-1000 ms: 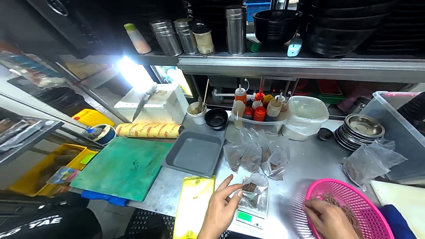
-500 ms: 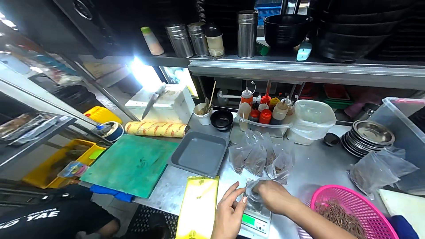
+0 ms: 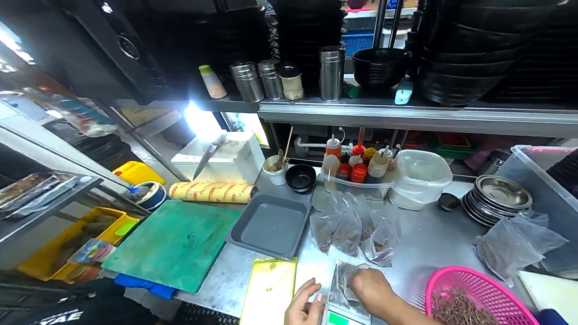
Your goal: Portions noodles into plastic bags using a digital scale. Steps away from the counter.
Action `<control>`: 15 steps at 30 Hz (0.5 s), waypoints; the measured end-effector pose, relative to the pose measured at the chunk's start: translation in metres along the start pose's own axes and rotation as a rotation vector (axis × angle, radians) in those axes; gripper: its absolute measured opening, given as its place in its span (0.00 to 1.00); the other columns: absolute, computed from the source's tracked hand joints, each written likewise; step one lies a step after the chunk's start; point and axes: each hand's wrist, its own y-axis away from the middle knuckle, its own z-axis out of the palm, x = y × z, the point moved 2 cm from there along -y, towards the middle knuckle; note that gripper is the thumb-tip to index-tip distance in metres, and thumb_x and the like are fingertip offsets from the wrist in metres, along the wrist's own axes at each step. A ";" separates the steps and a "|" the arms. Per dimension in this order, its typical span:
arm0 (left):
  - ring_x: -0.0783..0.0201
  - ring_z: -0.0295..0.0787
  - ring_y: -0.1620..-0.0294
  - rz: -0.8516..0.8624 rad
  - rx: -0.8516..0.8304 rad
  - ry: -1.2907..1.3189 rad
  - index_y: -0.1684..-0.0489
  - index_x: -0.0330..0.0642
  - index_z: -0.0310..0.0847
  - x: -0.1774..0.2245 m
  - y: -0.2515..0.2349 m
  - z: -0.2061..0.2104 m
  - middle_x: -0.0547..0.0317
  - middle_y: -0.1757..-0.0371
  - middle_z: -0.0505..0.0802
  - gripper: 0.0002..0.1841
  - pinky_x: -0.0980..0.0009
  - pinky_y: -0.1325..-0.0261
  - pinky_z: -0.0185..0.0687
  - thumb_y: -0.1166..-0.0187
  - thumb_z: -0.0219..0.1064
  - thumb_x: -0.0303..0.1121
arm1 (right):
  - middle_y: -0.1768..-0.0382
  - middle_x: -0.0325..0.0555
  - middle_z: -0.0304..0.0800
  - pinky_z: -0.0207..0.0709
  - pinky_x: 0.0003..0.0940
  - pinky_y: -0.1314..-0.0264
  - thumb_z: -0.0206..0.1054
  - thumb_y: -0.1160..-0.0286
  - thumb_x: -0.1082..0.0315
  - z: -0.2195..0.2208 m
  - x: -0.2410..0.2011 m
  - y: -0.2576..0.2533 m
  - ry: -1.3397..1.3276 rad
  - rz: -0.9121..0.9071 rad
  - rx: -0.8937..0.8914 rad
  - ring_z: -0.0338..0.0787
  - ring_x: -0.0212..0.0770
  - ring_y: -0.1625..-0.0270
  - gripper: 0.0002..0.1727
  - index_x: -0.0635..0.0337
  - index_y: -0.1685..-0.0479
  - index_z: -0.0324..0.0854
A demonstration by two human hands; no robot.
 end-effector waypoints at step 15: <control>0.59 0.97 0.59 0.010 -0.044 0.039 0.41 0.39 0.89 0.012 -0.015 0.011 0.52 0.24 0.86 0.12 0.59 0.56 0.98 0.17 0.65 0.30 | 0.57 0.42 0.97 0.96 0.38 0.68 0.71 0.23 0.73 -0.178 0.022 0.156 -0.917 -0.159 0.875 0.96 0.41 0.66 0.07 0.55 0.55 0.94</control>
